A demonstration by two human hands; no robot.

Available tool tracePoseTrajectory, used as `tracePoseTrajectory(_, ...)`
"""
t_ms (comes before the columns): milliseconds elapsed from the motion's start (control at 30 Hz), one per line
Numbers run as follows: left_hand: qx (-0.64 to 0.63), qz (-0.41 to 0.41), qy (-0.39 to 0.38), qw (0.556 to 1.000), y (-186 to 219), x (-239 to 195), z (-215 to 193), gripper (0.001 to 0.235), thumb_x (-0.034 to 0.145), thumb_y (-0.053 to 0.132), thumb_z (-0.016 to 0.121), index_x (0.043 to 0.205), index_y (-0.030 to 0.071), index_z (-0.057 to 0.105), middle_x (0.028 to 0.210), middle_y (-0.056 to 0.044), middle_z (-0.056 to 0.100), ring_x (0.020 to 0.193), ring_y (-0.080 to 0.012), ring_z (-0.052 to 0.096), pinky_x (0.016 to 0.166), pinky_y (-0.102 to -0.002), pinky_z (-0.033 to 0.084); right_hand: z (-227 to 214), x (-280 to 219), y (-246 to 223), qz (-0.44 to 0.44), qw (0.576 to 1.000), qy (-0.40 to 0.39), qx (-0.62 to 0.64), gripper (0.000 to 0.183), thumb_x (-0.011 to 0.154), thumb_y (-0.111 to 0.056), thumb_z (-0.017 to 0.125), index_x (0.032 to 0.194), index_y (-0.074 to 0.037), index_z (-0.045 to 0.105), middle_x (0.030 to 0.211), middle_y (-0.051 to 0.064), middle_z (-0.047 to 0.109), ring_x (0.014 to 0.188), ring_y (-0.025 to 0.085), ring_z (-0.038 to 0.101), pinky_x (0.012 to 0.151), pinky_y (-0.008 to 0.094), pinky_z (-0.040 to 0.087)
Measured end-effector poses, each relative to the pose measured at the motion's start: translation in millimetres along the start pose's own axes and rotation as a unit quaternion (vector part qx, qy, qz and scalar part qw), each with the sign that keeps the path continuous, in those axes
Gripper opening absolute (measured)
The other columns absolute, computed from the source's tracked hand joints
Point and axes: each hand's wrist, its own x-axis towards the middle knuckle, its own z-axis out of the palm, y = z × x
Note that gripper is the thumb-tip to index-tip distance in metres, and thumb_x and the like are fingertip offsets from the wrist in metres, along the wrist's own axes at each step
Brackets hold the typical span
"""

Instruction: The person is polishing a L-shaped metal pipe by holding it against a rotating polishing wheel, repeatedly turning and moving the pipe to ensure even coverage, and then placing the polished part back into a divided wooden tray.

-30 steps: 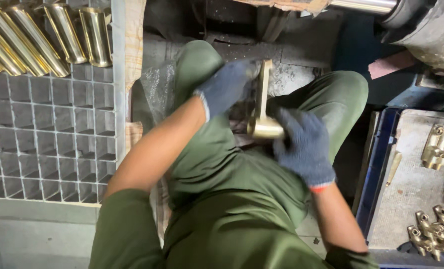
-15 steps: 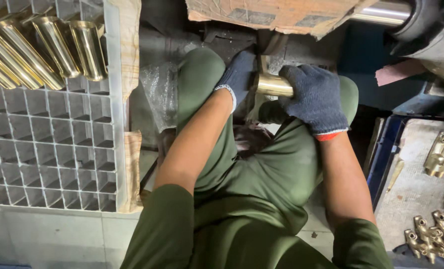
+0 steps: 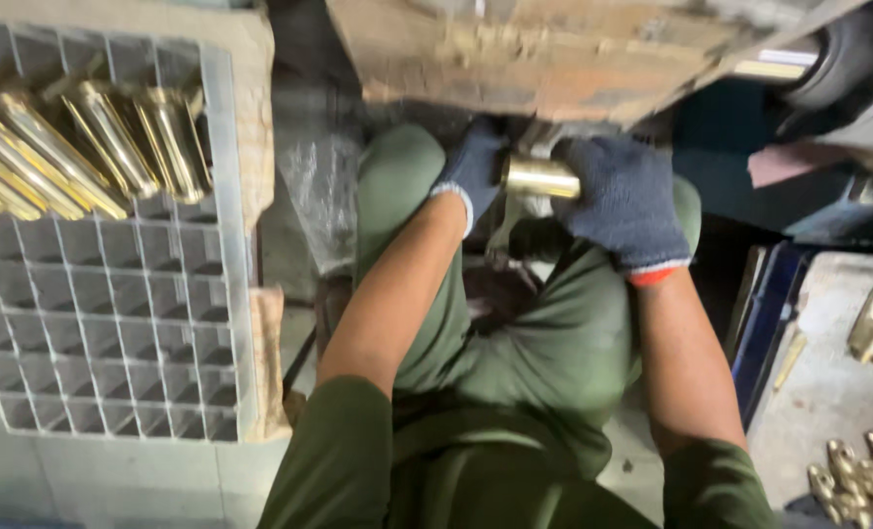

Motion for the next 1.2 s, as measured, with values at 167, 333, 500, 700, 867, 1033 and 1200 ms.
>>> tracePoseTrajectory(167,-0.137,-0.061,0.018,0.989,-20.5,15.2,-16.5,0.032,0.104,0.022,0.05,0.119,-0.003,0.061,0.109,-0.014,0.065,0.098,-0.0258,0.06,0.089,-0.039,0.05,13.7,8.1,6.4,0.016,1.0,-0.009,-0.013,0.027,0.074,-0.026,0.076,0.099,-0.015,0.071,0.09,0.01,0.07,0.081,0.033,0.068,0.07,0.046,0.053)
tracePoseTrajectory(333,0.02,-0.102,0.128,0.986,-22.8,18.0,-8.2,0.044,0.108,0.037,0.039,0.128,0.005,0.062,0.12,-0.006,0.066,0.107,-0.0185,0.058,0.099,-0.029,0.045,18.4,7.8,10.3,0.029,0.998,-0.015,-0.056,0.034,0.072,-0.029,0.079,0.103,-0.016,0.075,0.088,0.009,0.072,0.077,0.033,0.069,0.069,0.047,0.053)
tracePoseTrajectory(500,-0.154,-0.099,0.054,0.982,-28.3,21.2,-4.2,0.046,0.107,0.04,0.04,0.132,0.005,0.058,0.123,-0.01,0.064,0.111,-0.0231,0.056,0.1,-0.033,0.043,16.9,6.2,12.4,0.063,0.996,-0.054,-0.033,0.033,0.071,-0.03,0.078,0.103,-0.019,0.078,0.089,0.01,0.072,0.082,0.034,0.069,0.075,0.047,0.054)
tracePoseTrajectory(700,0.055,0.004,0.055,0.997,-45.2,35.4,-20.4,0.04,0.101,0.032,0.045,0.128,0.006,0.06,0.124,-0.011,0.064,0.114,-0.0219,0.059,0.101,-0.034,0.045,22.7,12.4,19.8,0.017,0.999,-0.005,-0.028,0.037,0.07,-0.028,0.076,0.106,-0.016,0.077,0.1,0.013,0.074,0.094,0.036,0.07,0.08,0.048,0.054)
tracePoseTrajectory(867,0.289,-0.021,0.089,0.953,-27.7,20.8,-20.6,0.03,0.095,0.022,0.049,0.114,0.005,0.064,0.112,-0.016,0.066,0.1,-0.0252,0.064,0.087,-0.039,0.053,28.5,19.1,23.7,0.073,0.994,-0.084,-0.014,0.034,0.074,-0.031,0.078,0.103,-0.014,0.076,0.095,0.016,0.073,0.088,0.038,0.069,0.076,0.049,0.054)
tracePoseTrajectory(1033,0.258,-0.101,0.025,0.96,49.6,-20.3,-8.8,0.029,0.102,0.026,0.05,0.111,0.004,0.066,0.11,-0.013,0.067,0.096,-0.0229,0.061,0.083,-0.038,0.052,14.2,-2.6,-1.0,0.052,0.994,-0.091,0.02,0.03,0.075,-0.024,0.075,0.105,-0.016,0.076,0.093,0.016,0.073,0.085,0.037,0.069,0.075,0.049,0.054)
tracePoseTrajectory(1200,0.022,-0.145,-0.048,0.988,125.2,-121.0,-5.9,0.032,0.106,0.023,0.051,0.124,0.004,0.069,0.116,-0.006,0.067,0.101,-0.0161,0.06,0.087,-0.033,0.05,-12.1,-93.8,-70.0,-0.014,1.0,-0.004,0.005,0.058,0.068,-0.02,0.078,0.124,-0.01,0.066,0.102,0.014,0.065,0.094,0.035,0.064,0.083,0.049,0.051)
